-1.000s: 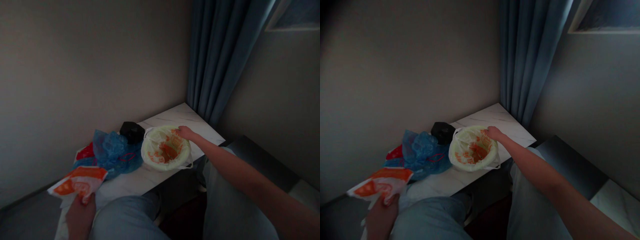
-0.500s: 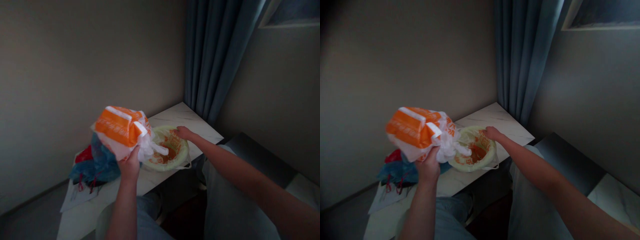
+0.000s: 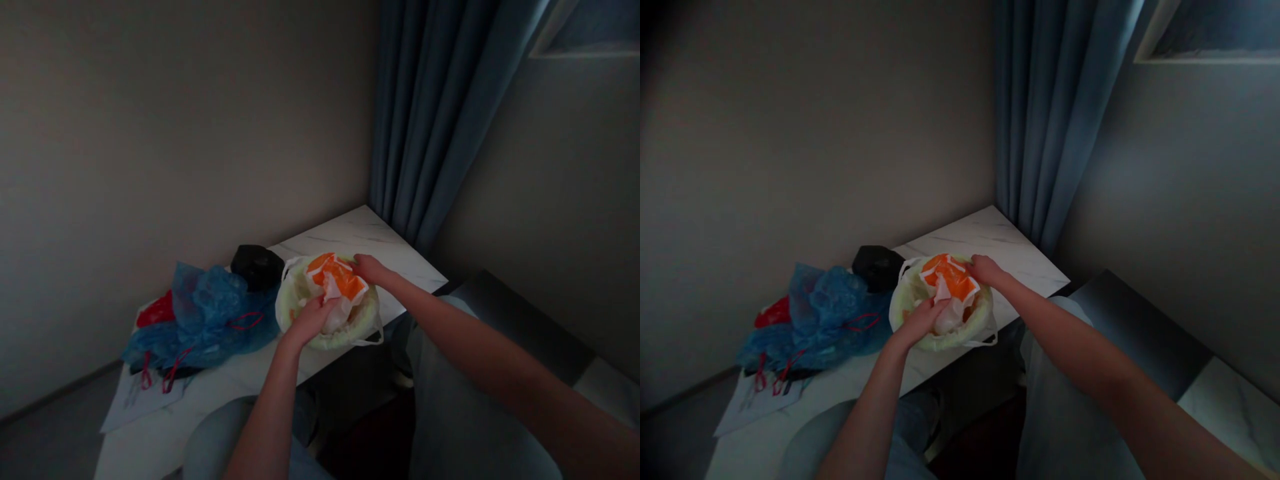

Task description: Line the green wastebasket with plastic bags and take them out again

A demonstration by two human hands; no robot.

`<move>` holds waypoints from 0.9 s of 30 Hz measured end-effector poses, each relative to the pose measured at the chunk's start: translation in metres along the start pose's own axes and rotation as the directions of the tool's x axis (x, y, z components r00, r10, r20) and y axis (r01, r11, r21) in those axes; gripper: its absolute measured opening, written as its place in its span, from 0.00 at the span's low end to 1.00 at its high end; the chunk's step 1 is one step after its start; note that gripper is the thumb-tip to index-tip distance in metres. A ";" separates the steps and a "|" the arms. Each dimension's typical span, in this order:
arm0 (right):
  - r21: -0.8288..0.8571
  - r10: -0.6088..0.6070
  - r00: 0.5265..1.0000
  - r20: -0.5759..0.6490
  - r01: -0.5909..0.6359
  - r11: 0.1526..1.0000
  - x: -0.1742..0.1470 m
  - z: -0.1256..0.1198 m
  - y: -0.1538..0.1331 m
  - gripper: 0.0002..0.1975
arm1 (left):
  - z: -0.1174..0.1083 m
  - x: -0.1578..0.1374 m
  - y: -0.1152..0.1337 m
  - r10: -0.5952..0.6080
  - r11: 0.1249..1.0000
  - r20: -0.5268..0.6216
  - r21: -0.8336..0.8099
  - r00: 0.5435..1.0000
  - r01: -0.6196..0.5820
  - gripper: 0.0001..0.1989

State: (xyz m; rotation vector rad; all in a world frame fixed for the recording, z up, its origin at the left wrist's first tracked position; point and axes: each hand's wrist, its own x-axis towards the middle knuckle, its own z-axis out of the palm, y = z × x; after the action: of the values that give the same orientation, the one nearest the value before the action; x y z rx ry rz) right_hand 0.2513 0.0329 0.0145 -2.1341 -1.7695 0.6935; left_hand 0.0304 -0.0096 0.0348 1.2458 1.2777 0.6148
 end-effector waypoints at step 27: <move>-0.326 -0.239 0.864 0.443 0.404 0.855 -0.042 0.043 -0.051 0.05 | -0.095 0.000 -0.010 0.162 0.746 -0.371 0.652 0.914 0.133 0.21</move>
State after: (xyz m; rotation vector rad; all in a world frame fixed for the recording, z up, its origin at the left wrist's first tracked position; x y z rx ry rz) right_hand 0.1804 -0.0014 0.0112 -1.9304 -2.6277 0.7411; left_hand -0.0603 0.0202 0.0424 1.7776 1.9557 0.4418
